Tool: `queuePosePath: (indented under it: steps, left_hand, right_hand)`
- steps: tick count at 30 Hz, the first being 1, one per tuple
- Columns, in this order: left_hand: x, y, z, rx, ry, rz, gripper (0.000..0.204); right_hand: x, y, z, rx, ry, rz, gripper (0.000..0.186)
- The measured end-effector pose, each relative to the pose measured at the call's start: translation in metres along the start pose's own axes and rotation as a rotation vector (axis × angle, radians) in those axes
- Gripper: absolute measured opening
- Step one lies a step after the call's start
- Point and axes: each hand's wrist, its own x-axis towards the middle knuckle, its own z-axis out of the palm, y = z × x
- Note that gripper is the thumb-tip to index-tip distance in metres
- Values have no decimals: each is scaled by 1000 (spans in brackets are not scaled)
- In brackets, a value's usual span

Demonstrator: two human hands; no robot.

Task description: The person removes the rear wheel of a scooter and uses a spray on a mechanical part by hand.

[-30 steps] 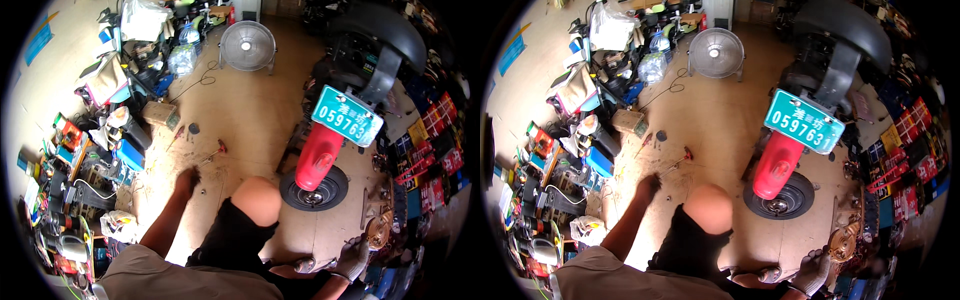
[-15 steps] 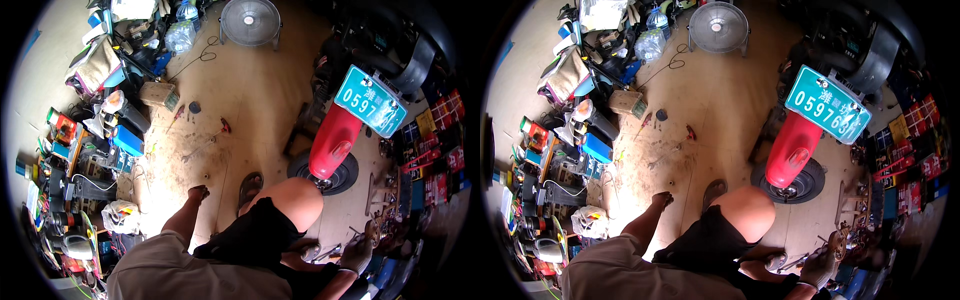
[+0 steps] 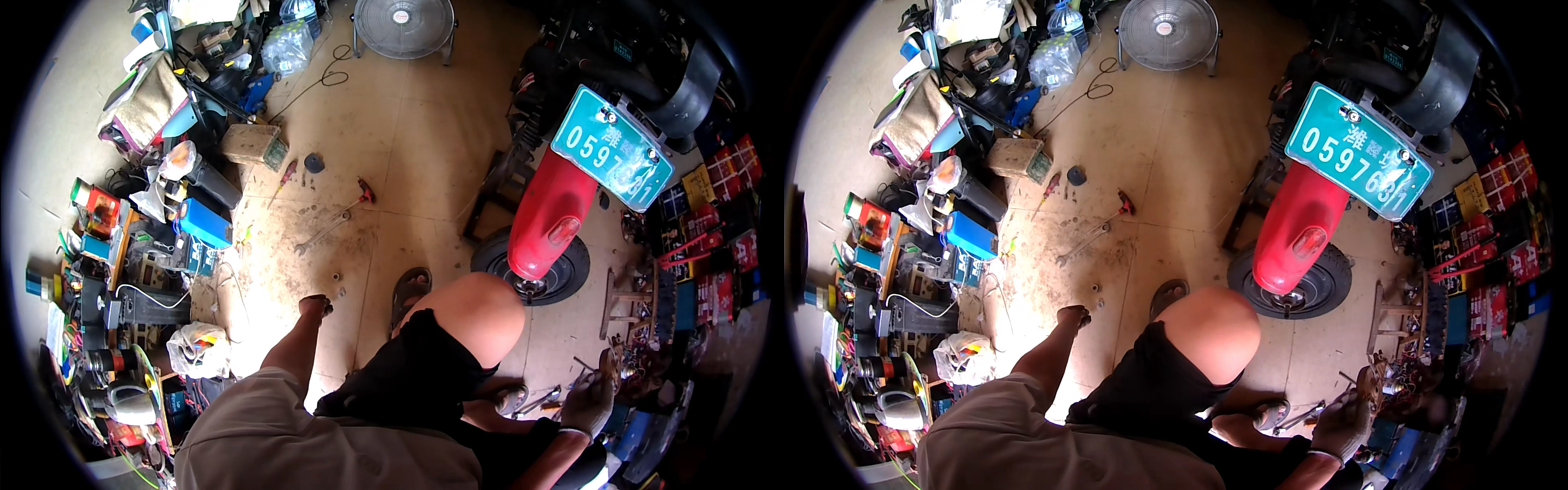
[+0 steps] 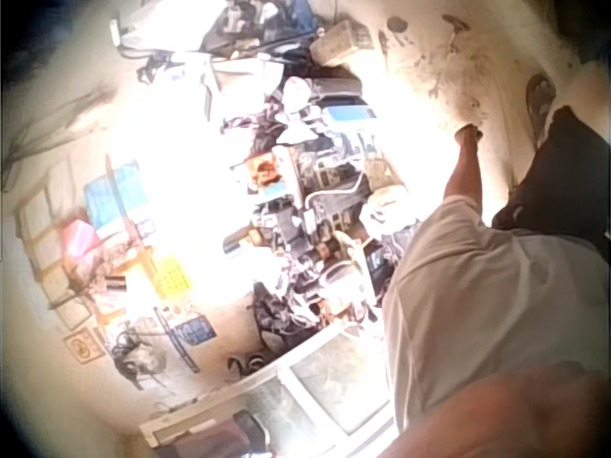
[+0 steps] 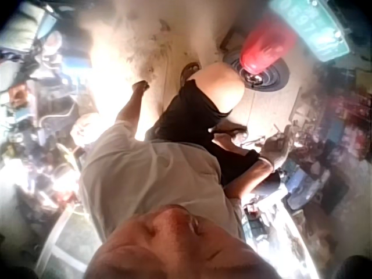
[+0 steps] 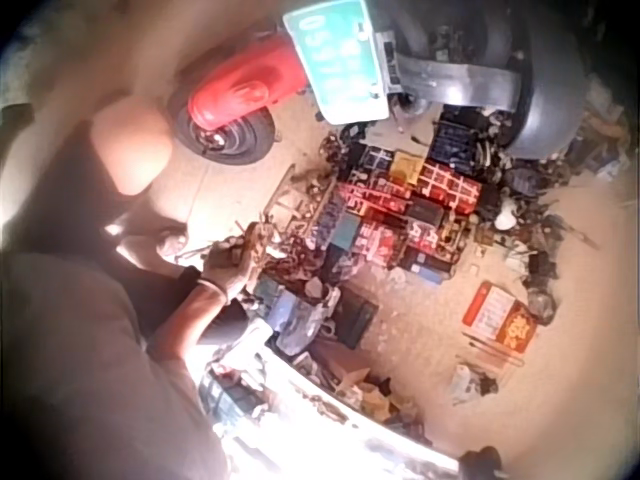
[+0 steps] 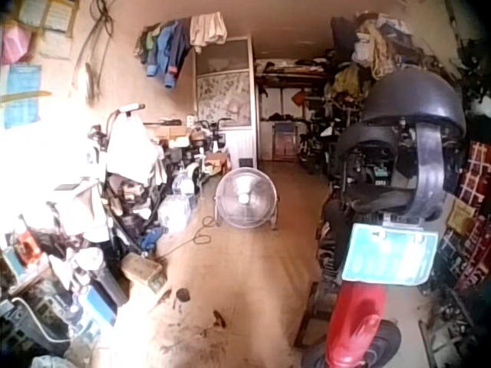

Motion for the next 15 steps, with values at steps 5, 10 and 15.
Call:
queuePosePath:
  steps: [5, 10, 15]
  left_hand:
    - [-6, -9, -5, -63, -80, 65, 15]
    - [-10, -12, 1, -133, -168, 59, 18]
    - [-6, -10, 16, 10, -159, 93, 20]
  right_hand:
    - [-11, -8, 9, -23, -159, 76, 34]
    - [8, 0, -12, -43, -156, 18, 33]
    - [9, -5, -24, -7, -212, 75, 28]
